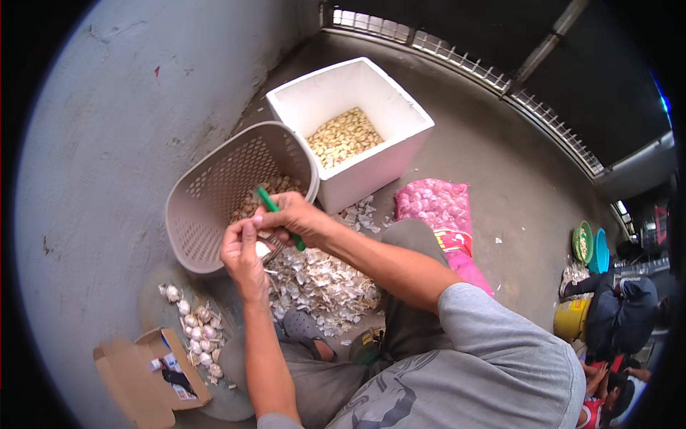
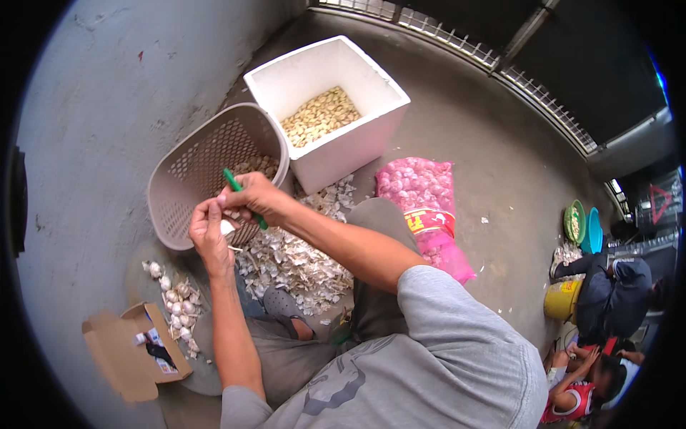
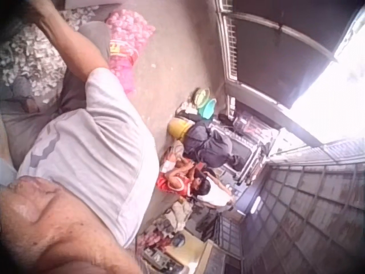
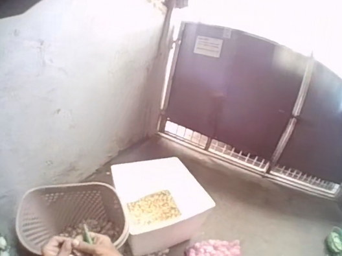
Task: The person is peeling garlic cloves using a small tool.
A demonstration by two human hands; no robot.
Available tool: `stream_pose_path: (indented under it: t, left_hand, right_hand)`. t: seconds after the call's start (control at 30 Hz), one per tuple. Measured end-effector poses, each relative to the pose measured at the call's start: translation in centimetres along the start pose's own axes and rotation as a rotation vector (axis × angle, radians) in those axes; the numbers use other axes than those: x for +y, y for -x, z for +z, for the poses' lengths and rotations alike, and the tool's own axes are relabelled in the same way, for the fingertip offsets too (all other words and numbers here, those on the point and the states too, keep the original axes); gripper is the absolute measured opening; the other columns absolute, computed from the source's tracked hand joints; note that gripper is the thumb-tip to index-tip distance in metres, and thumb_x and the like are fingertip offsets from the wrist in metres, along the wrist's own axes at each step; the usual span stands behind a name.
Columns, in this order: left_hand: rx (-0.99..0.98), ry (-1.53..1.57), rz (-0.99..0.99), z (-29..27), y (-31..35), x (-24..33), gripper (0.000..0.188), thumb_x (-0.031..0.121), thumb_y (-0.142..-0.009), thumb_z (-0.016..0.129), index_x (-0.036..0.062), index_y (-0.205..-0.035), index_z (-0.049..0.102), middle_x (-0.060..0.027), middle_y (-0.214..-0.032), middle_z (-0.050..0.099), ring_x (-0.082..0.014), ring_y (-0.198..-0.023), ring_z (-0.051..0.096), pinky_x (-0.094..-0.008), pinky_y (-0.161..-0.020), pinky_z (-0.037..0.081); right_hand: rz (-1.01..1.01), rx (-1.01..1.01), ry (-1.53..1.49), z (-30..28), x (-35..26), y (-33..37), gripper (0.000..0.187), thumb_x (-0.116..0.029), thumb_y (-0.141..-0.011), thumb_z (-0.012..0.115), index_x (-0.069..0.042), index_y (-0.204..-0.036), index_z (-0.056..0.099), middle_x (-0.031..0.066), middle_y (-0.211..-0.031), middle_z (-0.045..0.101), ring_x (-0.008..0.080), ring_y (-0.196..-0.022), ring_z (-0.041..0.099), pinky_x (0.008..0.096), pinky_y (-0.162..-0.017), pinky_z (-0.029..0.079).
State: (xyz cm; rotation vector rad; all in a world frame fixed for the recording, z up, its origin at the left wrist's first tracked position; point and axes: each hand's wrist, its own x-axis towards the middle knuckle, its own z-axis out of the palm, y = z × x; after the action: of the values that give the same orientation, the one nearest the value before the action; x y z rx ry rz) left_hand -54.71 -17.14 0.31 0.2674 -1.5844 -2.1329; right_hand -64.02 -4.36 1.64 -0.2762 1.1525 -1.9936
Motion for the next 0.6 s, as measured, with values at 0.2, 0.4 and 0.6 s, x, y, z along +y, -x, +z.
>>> stream_pose_path:
  t: [0.2, 0.4, 0.6]
  left_hand:
    - [0.001, 0.151, -0.1, -0.2, 0.4, 0.6, 0.018, 0.01, -0.099, 0.068, -0.0048, -0.11, 0.067, -0.0125, -0.097, 0.072, -0.0138, -0.059, 0.064, -0.0243, -0.051, 0.053]
    - [0.006, 0.204, -0.148, -1.1, 0.3, -0.1, 0.021, 0.014, -0.1, 0.069, -0.0036, -0.111, 0.066, -0.011, -0.096, 0.072, -0.0133, -0.062, 0.065, -0.026, -0.053, 0.054]
    - [0.015, 0.194, -0.121, -1.2, 0.3, -0.1, 0.019, 0.014, -0.099, 0.07, -0.0034, -0.105, 0.068, -0.01, -0.093, 0.073, -0.0121, -0.062, 0.064, -0.026, -0.054, 0.054]
  right_hand:
    - [0.003, 0.031, 0.008, 0.3, -0.2, 0.2, 0.025, -0.02, -0.087, 0.083, -0.005, -0.091, 0.063, 0.0024, -0.067, 0.064, 0.0064, -0.045, 0.05, 0.0214, -0.037, 0.034]
    - [0.077, 0.016, 0.002, 1.1, 0.0, 0.4, 0.022, -0.023, -0.093, 0.078, -0.007, -0.095, 0.062, -0.0005, -0.064, 0.058, 0.0059, -0.044, 0.047, 0.0216, -0.037, 0.032]
    - [-0.032, 0.078, 0.19, 0.8, 0.9, -0.2, 0.029, -0.024, -0.092, 0.081, -0.005, -0.102, 0.061, -0.0026, -0.066, 0.056, 0.0049, -0.045, 0.045, 0.0227, -0.038, 0.033]
